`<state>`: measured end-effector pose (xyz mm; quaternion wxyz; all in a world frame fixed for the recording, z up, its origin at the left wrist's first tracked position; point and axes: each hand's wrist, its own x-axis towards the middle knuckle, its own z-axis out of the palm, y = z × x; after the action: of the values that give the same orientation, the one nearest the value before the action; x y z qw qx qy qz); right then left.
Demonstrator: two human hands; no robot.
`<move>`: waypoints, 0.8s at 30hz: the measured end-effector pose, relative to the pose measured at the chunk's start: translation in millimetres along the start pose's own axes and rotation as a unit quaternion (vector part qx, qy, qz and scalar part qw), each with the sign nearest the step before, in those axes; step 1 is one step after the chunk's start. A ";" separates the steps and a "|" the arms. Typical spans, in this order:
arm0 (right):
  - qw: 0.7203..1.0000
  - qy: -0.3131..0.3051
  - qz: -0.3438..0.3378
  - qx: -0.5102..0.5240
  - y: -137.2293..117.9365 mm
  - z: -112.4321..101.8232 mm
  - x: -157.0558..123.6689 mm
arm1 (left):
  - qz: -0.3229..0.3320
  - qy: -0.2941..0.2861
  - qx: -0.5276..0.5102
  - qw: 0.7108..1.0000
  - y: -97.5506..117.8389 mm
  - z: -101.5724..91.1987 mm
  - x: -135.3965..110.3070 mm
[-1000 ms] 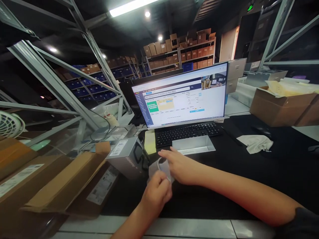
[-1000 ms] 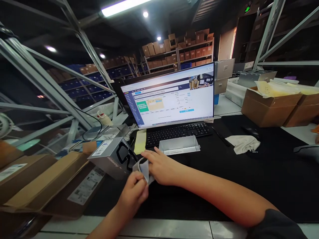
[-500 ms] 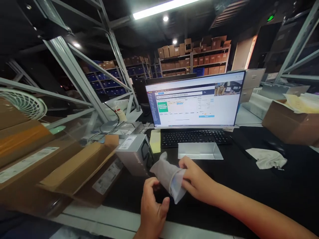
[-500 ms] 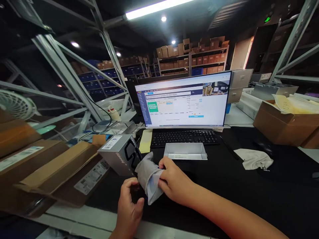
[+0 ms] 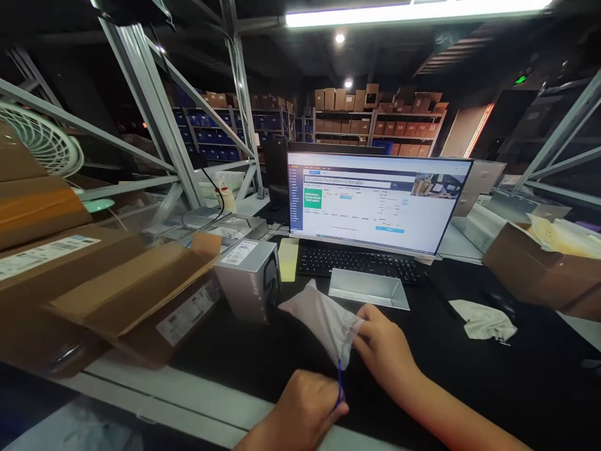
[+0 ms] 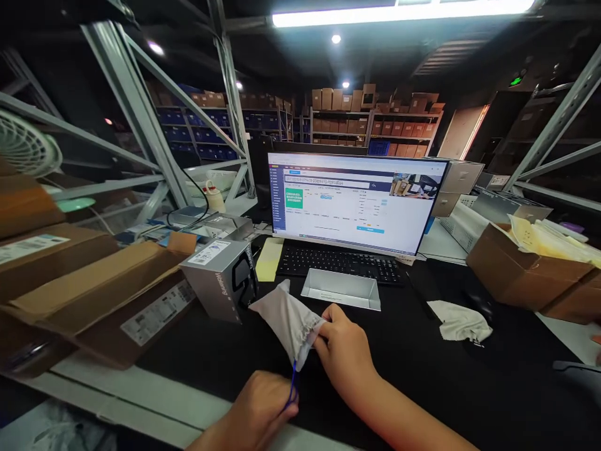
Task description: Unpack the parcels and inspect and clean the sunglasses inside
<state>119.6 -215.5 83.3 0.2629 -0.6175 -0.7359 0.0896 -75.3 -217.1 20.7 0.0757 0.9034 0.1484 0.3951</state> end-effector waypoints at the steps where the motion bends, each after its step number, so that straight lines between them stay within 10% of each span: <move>1: 1.000 -0.014 0.004 -0.008 1.6 -7.5 0.5 | -0.013 -0.009 -0.001 1.000 -1.2 -2.7 -0.8; 6: 0.948 -0.188 -0.063 0.247 48.0 -76.3 -4.5 | -0.141 0.027 0.030 0.989 -21.7 -33.6 -18.5; 12: 0.847 -0.027 0.252 0.467 120.1 -109.3 -39.7 | -0.168 0.002 0.026 0.985 -35.0 -49.3 -36.9; 19: 0.680 0.252 0.300 0.620 127.4 -98.5 -30.6 | -0.248 -0.005 -0.133 0.960 -58.1 -40.4 14.2; 21: 0.713 0.307 0.241 0.583 114.2 -91.1 -18.7 | -0.245 0.005 -0.153 0.957 -57.3 -40.4 34.7; 24: 0.882 0.214 0.082 0.412 75.9 -68.9 -7.4 | -0.228 0.027 -0.137 0.964 -45.9 -38.5 61.2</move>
<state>220.0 -219.0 104.9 0.6364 -0.5156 -0.5052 0.2718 -73.8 -152.8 77.4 0.2827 0.8158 0.2967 0.4081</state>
